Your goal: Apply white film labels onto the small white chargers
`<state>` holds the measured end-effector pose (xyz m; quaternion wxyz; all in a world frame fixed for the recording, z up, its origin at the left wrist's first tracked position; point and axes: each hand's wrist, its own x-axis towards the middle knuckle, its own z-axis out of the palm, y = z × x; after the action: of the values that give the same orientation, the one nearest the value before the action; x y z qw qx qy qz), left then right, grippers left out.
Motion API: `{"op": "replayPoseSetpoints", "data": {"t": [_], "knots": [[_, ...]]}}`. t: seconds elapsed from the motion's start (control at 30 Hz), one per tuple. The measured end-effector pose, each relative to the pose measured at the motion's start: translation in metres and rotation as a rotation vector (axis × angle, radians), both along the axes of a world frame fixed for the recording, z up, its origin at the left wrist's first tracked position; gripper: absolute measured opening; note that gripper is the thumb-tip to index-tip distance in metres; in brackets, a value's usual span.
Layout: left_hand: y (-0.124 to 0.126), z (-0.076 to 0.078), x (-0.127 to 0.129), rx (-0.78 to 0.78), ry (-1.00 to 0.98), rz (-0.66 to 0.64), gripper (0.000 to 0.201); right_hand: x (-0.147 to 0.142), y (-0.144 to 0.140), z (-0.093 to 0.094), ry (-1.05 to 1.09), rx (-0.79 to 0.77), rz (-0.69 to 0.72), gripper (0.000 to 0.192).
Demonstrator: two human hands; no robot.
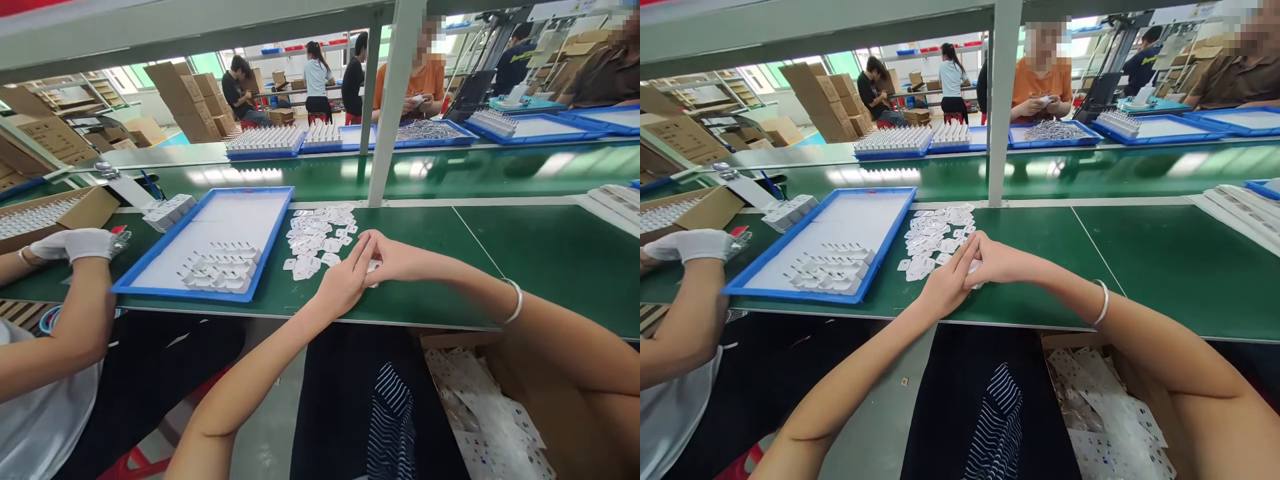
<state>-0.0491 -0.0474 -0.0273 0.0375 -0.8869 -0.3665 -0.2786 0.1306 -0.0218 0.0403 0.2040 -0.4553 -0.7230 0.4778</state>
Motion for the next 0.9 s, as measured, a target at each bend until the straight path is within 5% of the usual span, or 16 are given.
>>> {"op": "replayPoseSetpoints", "data": {"t": [0.13,0.2,0.37,0.53,0.73,0.9], "knots": [[-0.018,0.003,-0.018,-0.028,-0.211,-0.039,0.047,-0.001,0.01,0.022,0.001,-0.271,0.229,0.113],[-0.035,0.006,-0.028,-0.092,-0.384,-0.007,0.038,-0.008,0.02,0.03,0.025,-0.311,0.298,0.095],[-0.09,0.01,-0.046,-0.449,-0.891,0.229,0.039,-0.06,0.041,0.007,-0.203,0.13,0.178,0.028],[-0.126,0.001,-0.055,-0.735,-1.231,0.378,0.06,-0.111,0.04,-0.034,-0.395,0.261,0.081,0.02],[-0.122,-0.014,-0.067,-0.811,-1.351,0.49,0.054,-0.112,0.046,-0.047,-0.399,0.275,0.05,0.028],[-0.093,-0.015,-0.066,-0.724,-1.213,0.399,0.046,-0.082,0.057,-0.044,-0.26,0.181,0.059,0.035]]}}
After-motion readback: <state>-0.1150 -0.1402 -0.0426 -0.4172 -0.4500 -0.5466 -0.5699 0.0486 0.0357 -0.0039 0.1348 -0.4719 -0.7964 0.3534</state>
